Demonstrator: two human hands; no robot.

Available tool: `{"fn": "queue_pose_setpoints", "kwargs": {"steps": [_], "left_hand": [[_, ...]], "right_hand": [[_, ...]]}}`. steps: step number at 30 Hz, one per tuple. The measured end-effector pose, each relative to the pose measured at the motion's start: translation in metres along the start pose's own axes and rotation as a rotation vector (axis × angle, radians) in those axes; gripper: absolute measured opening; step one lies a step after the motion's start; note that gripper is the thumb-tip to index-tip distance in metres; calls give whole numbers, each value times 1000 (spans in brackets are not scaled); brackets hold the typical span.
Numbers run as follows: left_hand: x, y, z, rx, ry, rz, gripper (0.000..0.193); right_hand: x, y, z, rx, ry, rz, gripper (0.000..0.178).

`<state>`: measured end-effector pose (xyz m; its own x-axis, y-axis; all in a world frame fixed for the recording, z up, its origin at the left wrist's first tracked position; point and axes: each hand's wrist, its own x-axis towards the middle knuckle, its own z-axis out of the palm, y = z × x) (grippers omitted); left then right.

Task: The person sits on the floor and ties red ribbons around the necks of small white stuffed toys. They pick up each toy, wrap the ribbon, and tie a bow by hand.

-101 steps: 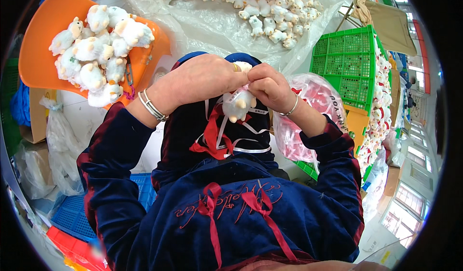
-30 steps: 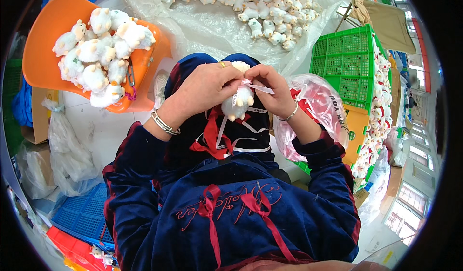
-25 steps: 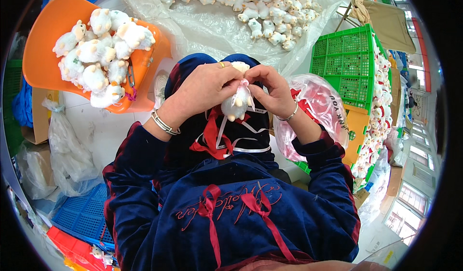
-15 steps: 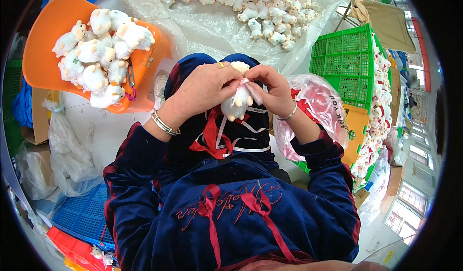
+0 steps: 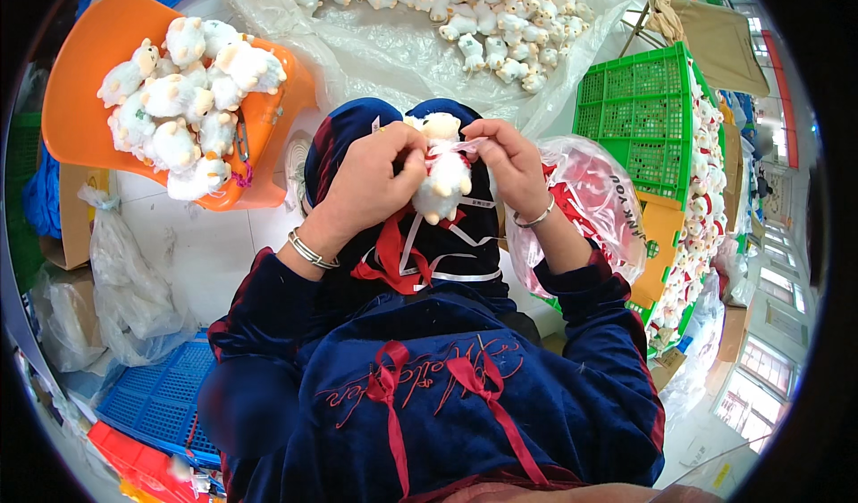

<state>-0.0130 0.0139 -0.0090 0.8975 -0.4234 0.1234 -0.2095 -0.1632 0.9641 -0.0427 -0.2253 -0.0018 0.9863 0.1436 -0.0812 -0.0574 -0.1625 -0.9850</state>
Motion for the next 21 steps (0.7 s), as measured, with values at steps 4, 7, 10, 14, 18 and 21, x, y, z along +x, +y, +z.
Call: {"fn": "queue_pose_setpoints", "kwargs": {"steps": [4,7,10,14,18,21], "left_hand": [[0,-6,0,-369,-1,-212,21],[5,1,-3,-270,-72,-317,26],[12,21,-6,37,-155,-362,30],[11,27,-3,137,-158,-284,32],[9,32,-5,143,-185,-231,31],[5,31,-6,40,-216,-268,29]], "right_hand": [[8,-7,-8,77,-66,84,37],[8,-11,-9,66,-100,127,39],[8,-11,-11,71,-144,180,31],[4,-16,-4,84,-125,256,17],[-1,-6,-5,150,-133,244,12],[-4,-5,-2,197,-135,206,13]]}}
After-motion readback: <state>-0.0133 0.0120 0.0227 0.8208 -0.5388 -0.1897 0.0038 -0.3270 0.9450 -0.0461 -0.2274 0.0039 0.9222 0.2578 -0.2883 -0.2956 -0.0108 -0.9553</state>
